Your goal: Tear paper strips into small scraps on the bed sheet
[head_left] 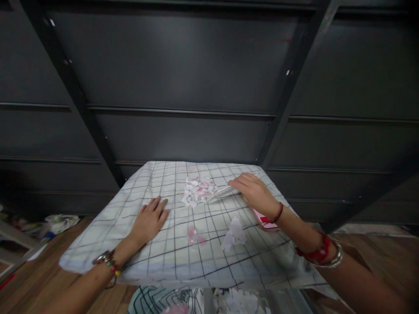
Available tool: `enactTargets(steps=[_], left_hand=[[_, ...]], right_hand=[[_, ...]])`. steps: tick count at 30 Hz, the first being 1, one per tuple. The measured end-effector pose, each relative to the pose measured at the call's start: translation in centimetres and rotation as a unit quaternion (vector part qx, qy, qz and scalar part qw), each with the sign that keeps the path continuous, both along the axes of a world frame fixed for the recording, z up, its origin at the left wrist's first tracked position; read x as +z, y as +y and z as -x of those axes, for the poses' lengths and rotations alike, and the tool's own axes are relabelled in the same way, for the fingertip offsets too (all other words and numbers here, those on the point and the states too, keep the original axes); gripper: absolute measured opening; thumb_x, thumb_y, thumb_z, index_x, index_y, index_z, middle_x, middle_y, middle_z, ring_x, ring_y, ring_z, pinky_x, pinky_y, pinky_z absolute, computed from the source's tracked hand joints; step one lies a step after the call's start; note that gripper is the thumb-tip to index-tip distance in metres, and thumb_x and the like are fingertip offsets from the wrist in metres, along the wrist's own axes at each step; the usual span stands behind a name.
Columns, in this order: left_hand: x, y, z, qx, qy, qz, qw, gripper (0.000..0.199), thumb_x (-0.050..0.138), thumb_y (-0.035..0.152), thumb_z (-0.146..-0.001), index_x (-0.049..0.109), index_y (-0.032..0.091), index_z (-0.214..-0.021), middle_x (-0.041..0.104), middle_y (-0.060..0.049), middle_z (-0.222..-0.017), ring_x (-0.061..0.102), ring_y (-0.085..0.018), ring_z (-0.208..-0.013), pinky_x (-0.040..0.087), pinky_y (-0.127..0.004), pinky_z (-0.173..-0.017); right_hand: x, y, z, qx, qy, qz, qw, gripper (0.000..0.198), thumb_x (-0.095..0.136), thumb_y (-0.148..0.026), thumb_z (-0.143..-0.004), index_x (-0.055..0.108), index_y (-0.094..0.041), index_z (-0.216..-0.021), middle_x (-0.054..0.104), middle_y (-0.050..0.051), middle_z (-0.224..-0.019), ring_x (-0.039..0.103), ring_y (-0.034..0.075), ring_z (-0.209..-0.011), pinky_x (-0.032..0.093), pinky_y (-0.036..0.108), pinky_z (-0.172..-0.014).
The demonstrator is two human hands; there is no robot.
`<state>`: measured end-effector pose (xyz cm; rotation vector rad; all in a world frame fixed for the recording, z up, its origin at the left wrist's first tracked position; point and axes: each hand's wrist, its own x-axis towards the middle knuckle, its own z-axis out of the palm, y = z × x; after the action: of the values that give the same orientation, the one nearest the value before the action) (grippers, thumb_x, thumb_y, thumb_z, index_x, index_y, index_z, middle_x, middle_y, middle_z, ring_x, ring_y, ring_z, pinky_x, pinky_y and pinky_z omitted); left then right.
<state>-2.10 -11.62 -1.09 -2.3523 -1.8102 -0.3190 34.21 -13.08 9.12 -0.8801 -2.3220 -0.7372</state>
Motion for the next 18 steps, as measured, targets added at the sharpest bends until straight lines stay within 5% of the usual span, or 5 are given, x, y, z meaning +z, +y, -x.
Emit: enactTargets(steps=[6,18], left_hand=[[0.0,0.0,0.1,0.002,-0.007,0.006,1.000,0.052,0.033,0.041,-0.098,0.056,0.018,-0.138,0.049,-0.015,-0.149,0.044,-0.032,-0.139,0.041,-0.053,-0.109],[-0.5,0.3,0.3,-0.001,-0.014,0.003,1.000,0.052,0.034,0.042,-0.097,0.056,0.019,-0.138,0.049,-0.014,-0.149,0.044,-0.032,-0.138,0.039,-0.055,-0.110]], right_hand=[[-0.6,1.6,2.1,-0.047,-0.055,-0.011,0.997,0.026,0.047,-0.005,-0.093,0.069,-0.017,-0.101,0.066,0.005,-0.079,0.053,0.019,-0.075,0.037,0.032,-0.069],[-0.6,0.0,0.7,-0.044,-0.069,-0.015,0.997,0.025,0.047,-0.004,-0.091,0.067,-0.017,-0.094,0.067,0.006,-0.079,0.052,0.019,-0.073,0.035,0.033,-0.067]])
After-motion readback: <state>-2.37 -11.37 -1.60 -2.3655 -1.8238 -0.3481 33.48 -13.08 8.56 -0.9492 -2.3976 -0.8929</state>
